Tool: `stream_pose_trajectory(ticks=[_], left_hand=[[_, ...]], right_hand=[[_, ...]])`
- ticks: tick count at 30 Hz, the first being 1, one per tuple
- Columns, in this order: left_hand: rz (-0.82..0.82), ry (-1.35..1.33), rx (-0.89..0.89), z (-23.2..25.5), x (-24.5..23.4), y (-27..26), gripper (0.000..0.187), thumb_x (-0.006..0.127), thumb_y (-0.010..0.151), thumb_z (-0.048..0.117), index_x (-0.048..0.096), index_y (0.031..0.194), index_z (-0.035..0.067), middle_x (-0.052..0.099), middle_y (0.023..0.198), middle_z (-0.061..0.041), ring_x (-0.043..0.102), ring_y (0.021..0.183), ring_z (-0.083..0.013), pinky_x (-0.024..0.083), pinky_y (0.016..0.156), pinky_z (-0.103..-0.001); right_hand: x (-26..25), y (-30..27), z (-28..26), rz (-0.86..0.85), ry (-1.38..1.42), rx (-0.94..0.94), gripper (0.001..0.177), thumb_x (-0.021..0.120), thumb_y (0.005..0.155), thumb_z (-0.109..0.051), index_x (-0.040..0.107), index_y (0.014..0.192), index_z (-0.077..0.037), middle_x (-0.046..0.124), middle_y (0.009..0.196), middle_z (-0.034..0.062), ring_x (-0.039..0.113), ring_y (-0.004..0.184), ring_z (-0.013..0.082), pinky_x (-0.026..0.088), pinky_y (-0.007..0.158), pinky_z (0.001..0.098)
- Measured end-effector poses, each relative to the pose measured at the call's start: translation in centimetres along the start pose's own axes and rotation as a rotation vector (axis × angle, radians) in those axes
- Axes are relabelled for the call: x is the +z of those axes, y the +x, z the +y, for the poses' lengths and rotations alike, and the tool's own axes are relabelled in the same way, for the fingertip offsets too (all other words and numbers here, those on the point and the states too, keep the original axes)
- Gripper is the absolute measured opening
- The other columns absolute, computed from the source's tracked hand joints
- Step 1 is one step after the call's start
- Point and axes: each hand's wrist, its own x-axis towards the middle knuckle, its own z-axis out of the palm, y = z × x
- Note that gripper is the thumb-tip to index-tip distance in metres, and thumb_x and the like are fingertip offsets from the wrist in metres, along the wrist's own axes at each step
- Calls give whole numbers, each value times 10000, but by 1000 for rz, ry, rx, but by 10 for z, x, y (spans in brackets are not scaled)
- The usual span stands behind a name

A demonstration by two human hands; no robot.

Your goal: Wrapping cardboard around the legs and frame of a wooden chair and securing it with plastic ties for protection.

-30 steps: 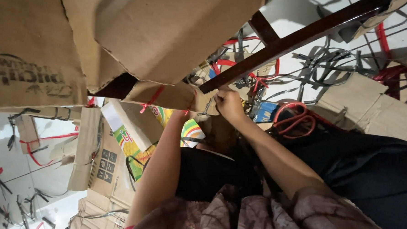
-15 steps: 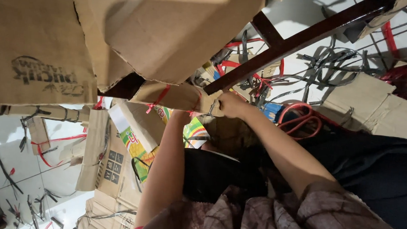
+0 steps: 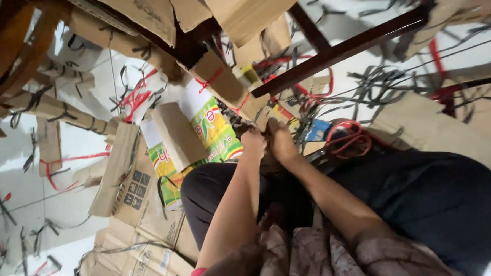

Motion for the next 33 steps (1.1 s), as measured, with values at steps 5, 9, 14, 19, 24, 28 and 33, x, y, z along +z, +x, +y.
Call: stream_pose_trajectory(ticks=[5, 9, 14, 19, 24, 28, 33], left_hand=[[385, -1175, -383, 6, -11, -28, 231, 552, 988, 249, 707, 964, 79, 696, 812, -108, 751, 889, -322, 621, 677, -422], [375, -769, -229, 1, -55, -79, 194, 566, 948, 97, 742, 936, 17, 741, 879, -150, 762, 920, -323, 637, 763, -427], [461, -77, 34, -15, -70, -92, 262, 537, 886, 142, 798, 876, 142, 749, 852, -77, 731, 862, -303, 510, 702, -445], [798, 89, 243, -20, -52, -118, 218, 589, 813, 71, 789, 898, 83, 715, 928, -103, 714, 850, -285, 519, 683, -411], [958, 118, 477, -41, -94, -143, 105, 692, 774, 113, 780, 824, 138, 669, 1032, -48, 658, 948, -262, 520, 760, -387], [736, -286, 575, -47, -100, -138, 129, 713, 833, 156, 718, 883, 37, 672, 980, -109, 694, 915, -346, 564, 751, -464], [630, -449, 545, -52, -122, -154, 150, 617, 904, 88, 734, 895, -6, 700, 908, -162, 701, 869, -415, 556, 735, -547]], right_hand=[[-35, -19, -28, -289, -258, 250, 332, 544, 968, -93, 734, 1229, -173, 770, 961, 157, 760, 926, 350, 642, 791, 424], [-49, -24, -15, -213, -148, 149, 257, 618, 932, -184, 771, 1139, -192, 790, 963, 92, 758, 920, 339, 622, 806, 430], [-61, -31, -10, -251, -248, 97, 238, 648, 913, -346, 780, 1077, -233, 786, 924, 80, 749, 888, 346, 611, 820, 485], [-61, -40, -15, -383, -409, -33, 235, 600, 898, -251, 755, 1004, -110, 760, 825, 160, 741, 797, 383, 605, 712, 507], [-22, -62, 39, -547, -562, -98, 252, 576, 867, -179, 788, 791, -65, 740, 702, 164, 740, 673, 336, 613, 616, 457], [-47, -53, 19, -612, -568, -59, 267, 563, 858, -156, 784, 807, -14, 727, 705, 212, 731, 689, 391, 599, 621, 501], [-64, -38, -24, -541, -551, -162, 211, 630, 839, -126, 783, 760, -5, 722, 665, 189, 724, 639, 378, 594, 573, 464]])
